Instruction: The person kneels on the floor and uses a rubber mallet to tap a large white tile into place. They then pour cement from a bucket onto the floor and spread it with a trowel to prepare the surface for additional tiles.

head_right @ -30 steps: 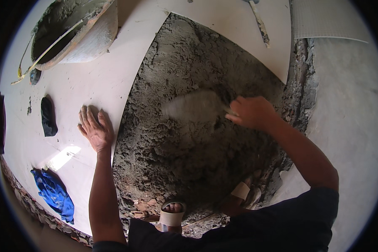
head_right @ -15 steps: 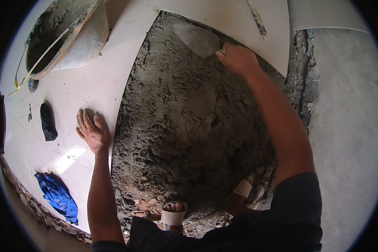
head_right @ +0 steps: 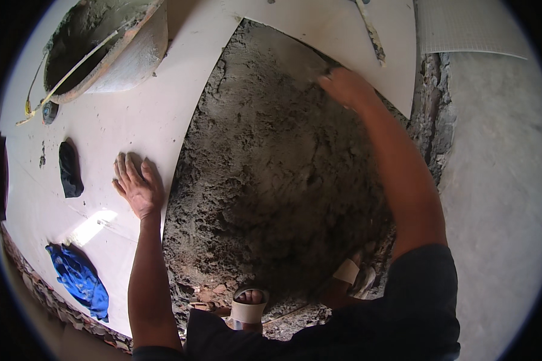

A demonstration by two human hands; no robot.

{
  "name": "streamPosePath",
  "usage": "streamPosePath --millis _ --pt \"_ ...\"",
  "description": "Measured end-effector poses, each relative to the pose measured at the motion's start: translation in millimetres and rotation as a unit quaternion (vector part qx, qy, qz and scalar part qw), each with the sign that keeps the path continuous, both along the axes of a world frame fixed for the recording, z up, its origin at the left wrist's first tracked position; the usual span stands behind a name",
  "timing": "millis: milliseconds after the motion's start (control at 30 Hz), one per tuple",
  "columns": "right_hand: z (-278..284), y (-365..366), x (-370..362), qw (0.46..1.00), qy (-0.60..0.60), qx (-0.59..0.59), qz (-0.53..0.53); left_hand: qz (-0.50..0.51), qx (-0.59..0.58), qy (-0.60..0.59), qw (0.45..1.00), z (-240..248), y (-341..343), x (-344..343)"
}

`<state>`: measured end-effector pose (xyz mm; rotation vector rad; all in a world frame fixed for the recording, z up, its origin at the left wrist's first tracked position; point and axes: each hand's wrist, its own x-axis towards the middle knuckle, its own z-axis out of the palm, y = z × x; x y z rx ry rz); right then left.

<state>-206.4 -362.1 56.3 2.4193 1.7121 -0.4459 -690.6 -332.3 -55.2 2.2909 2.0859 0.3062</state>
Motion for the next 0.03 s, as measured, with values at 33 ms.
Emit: streamPosePath --millis 33 --pt "-2.6 -21.0 12.0 0.999 -0.002 0.032 0.041 0.003 -0.003 0.007 1.000 -1.6 0.6 -0.1"
